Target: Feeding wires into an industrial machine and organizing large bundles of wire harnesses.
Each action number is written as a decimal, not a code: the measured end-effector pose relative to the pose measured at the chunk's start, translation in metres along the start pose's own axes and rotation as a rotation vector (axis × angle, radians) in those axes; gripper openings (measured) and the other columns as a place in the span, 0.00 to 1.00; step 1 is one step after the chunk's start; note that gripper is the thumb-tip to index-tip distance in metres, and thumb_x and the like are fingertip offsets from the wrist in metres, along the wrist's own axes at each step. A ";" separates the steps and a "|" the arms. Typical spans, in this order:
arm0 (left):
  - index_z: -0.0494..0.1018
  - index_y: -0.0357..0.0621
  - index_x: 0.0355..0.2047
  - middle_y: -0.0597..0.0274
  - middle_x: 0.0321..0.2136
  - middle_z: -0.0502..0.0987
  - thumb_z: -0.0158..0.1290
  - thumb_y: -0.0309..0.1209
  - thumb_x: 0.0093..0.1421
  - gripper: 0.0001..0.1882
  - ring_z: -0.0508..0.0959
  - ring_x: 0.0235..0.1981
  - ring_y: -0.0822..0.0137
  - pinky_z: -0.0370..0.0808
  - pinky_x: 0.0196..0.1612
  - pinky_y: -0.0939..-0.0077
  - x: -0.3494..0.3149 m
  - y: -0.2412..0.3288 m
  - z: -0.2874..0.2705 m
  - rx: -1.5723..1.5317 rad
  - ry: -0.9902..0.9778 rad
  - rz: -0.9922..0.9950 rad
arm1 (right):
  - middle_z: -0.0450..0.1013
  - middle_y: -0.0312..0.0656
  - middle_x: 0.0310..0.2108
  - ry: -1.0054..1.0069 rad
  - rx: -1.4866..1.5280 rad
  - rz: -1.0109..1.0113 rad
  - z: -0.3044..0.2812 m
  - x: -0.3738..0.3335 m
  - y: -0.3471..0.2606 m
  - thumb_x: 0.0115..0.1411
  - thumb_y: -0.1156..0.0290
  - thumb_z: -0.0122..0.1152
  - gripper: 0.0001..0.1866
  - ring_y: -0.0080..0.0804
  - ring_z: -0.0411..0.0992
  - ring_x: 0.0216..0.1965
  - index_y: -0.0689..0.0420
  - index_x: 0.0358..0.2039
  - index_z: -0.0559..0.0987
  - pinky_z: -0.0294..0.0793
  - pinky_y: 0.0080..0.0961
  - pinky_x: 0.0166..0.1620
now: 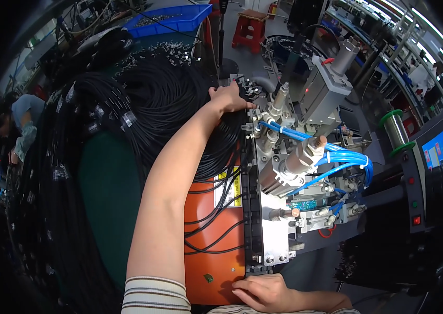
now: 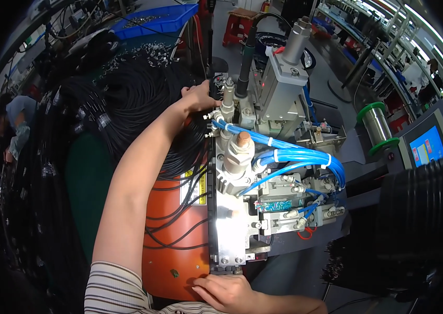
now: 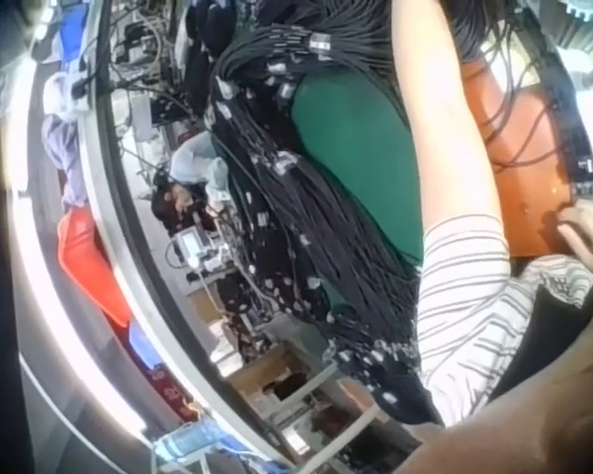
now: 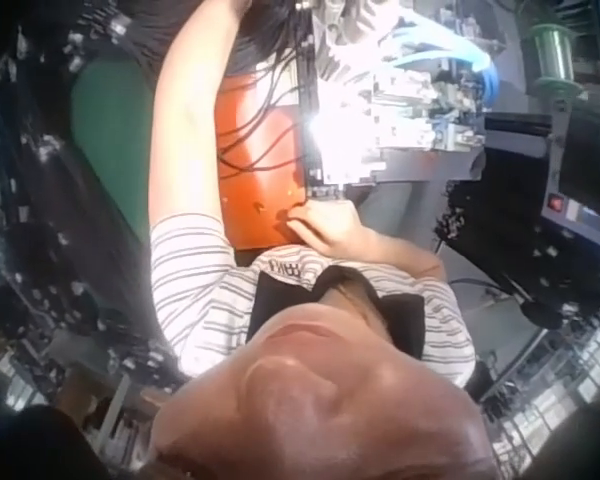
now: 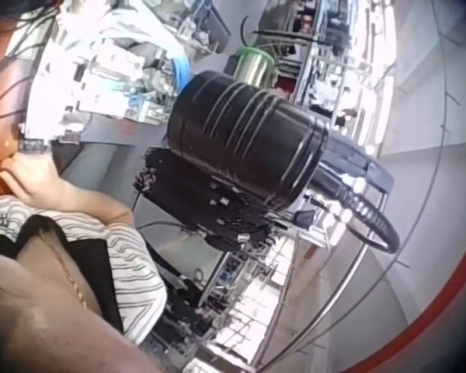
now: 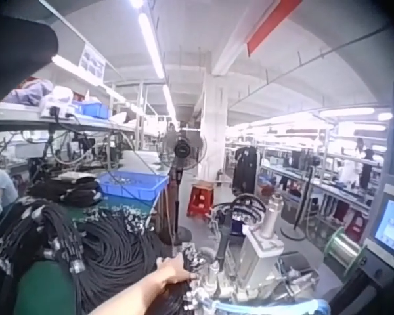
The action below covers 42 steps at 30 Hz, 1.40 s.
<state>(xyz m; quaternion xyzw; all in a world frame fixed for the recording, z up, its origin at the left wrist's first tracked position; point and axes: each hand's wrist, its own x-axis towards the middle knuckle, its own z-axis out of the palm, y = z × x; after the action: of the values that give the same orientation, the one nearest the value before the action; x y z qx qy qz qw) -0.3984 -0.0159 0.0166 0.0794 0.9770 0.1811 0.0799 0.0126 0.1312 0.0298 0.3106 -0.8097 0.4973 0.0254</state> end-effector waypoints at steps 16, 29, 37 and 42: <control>0.73 0.30 0.37 0.52 0.33 0.80 0.58 0.14 0.55 0.10 0.83 0.30 0.62 0.82 0.34 0.72 -0.087 -0.036 -0.099 -1.678 0.551 0.373 | 0.73 0.45 0.23 -0.043 -0.049 0.043 -0.002 0.000 -0.002 0.54 0.76 0.66 0.08 0.41 0.73 0.20 0.59 0.35 0.78 0.72 0.32 0.23; 0.72 0.34 0.44 0.56 0.37 0.79 0.57 0.12 0.56 0.15 0.82 0.35 0.66 0.82 0.41 0.72 -0.151 -0.044 -0.110 -1.660 0.819 0.487 | 0.75 0.46 0.24 -0.085 -0.093 0.088 0.002 0.000 -0.004 0.55 0.76 0.65 0.07 0.45 0.74 0.22 0.59 0.35 0.78 0.73 0.33 0.25; 0.70 0.35 0.46 0.57 0.38 0.79 0.57 0.11 0.55 0.18 0.82 0.37 0.66 0.82 0.44 0.71 -0.151 -0.038 -0.104 -1.647 0.931 0.545 | 0.75 0.47 0.25 -0.071 -0.100 0.089 0.001 0.001 -0.007 0.56 0.76 0.65 0.06 0.45 0.75 0.23 0.59 0.35 0.78 0.73 0.33 0.26; 0.70 0.35 0.45 0.58 0.38 0.79 0.59 0.12 0.54 0.18 0.81 0.36 0.68 0.82 0.44 0.73 -0.150 -0.040 -0.102 -1.569 0.975 0.531 | 0.75 0.48 0.26 -0.069 -0.087 0.089 0.002 0.000 -0.008 0.56 0.76 0.65 0.06 0.46 0.75 0.23 0.59 0.35 0.78 0.73 0.33 0.26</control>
<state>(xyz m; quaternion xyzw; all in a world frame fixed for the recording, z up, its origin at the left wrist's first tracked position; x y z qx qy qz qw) -0.2764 -0.1153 0.1151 0.1379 0.4537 0.8086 -0.3483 0.0175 0.1270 0.0352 0.2899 -0.8440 0.4511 -0.0112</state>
